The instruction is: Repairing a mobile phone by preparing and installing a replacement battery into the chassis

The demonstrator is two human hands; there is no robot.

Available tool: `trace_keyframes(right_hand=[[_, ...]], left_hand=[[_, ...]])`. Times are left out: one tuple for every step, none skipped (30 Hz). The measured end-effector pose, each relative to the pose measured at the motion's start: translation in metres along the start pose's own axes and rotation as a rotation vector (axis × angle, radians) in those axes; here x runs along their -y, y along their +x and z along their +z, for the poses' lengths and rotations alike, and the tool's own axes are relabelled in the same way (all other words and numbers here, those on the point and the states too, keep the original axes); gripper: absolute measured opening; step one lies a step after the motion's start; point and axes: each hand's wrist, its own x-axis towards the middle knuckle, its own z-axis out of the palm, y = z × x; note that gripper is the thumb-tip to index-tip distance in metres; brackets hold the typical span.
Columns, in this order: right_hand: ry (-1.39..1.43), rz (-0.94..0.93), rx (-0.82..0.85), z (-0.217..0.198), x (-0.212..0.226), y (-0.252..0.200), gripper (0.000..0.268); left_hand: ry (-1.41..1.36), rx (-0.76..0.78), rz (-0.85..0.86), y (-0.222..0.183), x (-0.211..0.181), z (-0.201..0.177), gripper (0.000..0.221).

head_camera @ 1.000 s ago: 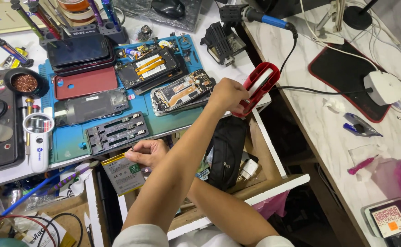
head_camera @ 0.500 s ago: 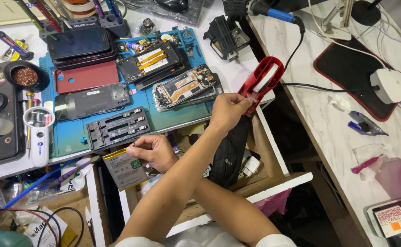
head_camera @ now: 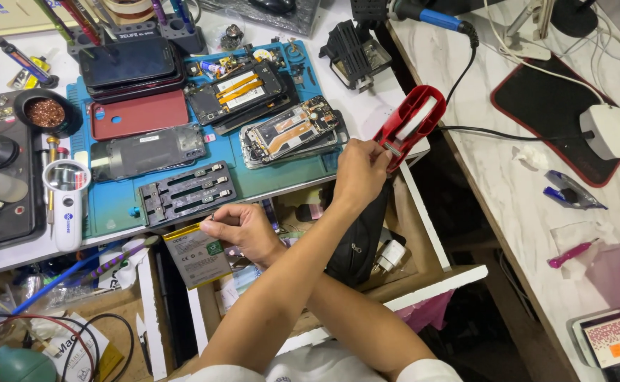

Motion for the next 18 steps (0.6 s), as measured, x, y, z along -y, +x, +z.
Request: trace_keyframes(right_hand=[[-0.001, 0.001, 0.006, -0.001, -0.001, 0.001, 0.013], [-0.008, -0.008, -0.005, -0.001, -0.003, 0.002, 0.012], [-0.016, -0.017, -0.016, -0.002, -0.004, 0.003, 0.012], [-0.020, -0.019, -0.007, -0.002, -0.004, 0.002, 0.012], [-0.016, -0.015, -0.019, -0.001, -0.003, 0.001, 0.012], [-0.012, -0.013, -0.031, -0.001, -0.002, 0.001, 0.012], [-0.017, -0.017, -0.022, -0.006, -0.004, 0.005, 0.012], [-0.020, -0.018, -0.032, -0.010, -0.009, 0.007, 0.012], [-0.023, -0.019, -0.042, -0.013, -0.015, 0.008, 0.013], [-0.026, 0.000, -0.012, -0.019, -0.019, 0.011, 0.013], [-0.038, -0.007, -0.047, -0.023, -0.024, 0.014, 0.014], [-0.055, -0.017, -0.075, -0.027, -0.028, 0.019, 0.015], [-0.064, 0.000, -0.040, -0.019, -0.019, 0.013, 0.015], [-0.077, 0.005, -0.062, -0.014, -0.008, 0.007, 0.015], [-0.091, 0.010, -0.083, -0.009, 0.004, 0.001, 0.015], [-0.095, 0.019, -0.056, -0.001, 0.013, -0.005, 0.015], [-0.120, 0.015, -0.071, 0.005, 0.023, -0.010, 0.014], [-0.133, 0.009, -0.104, 0.010, 0.032, -0.017, 0.012]], left_hand=[[0.001, -0.006, 0.000, 0.004, 0.005, 0.003, 0.016], [0.000, 0.016, 0.007, 0.008, 0.009, 0.005, 0.015], [-0.002, 0.038, 0.014, 0.012, 0.013, 0.007, 0.014], [-0.002, 0.029, 0.018, 0.011, 0.009, 0.000, 0.014], [-0.001, 0.064, 0.005, 0.009, 0.005, -0.006, 0.014], [0.001, 0.099, -0.006, 0.008, 0.001, -0.013, 0.015], [0.002, 0.090, 0.001, 0.017, 0.005, -0.007, 0.015], [0.042, 0.087, 0.025, 0.022, 0.011, -0.003, 0.014], [0.083, 0.084, 0.049, 0.028, 0.018, 0.001, 0.014], [0.085, 0.052, 0.034, 0.028, 0.014, -0.001, 0.014], [0.163, 0.054, 0.077, 0.028, 0.010, -0.004, 0.013], [0.241, 0.051, 0.121, 0.029, 0.005, -0.007, 0.012], [0.243, 0.013, 0.106, 0.029, 0.013, -0.009, 0.012], [0.316, 0.017, 0.091, 0.030, 0.019, -0.006, 0.012], [0.388, 0.022, 0.073, 0.032, 0.026, -0.002, 0.012], [0.392, -0.005, 0.062, 0.018, 0.016, -0.013, 0.012], [0.342, 0.017, 0.014, 0.006, 0.007, -0.023, 0.016], [0.295, 0.059, -0.033, -0.010, -0.001, -0.026, 0.019]])
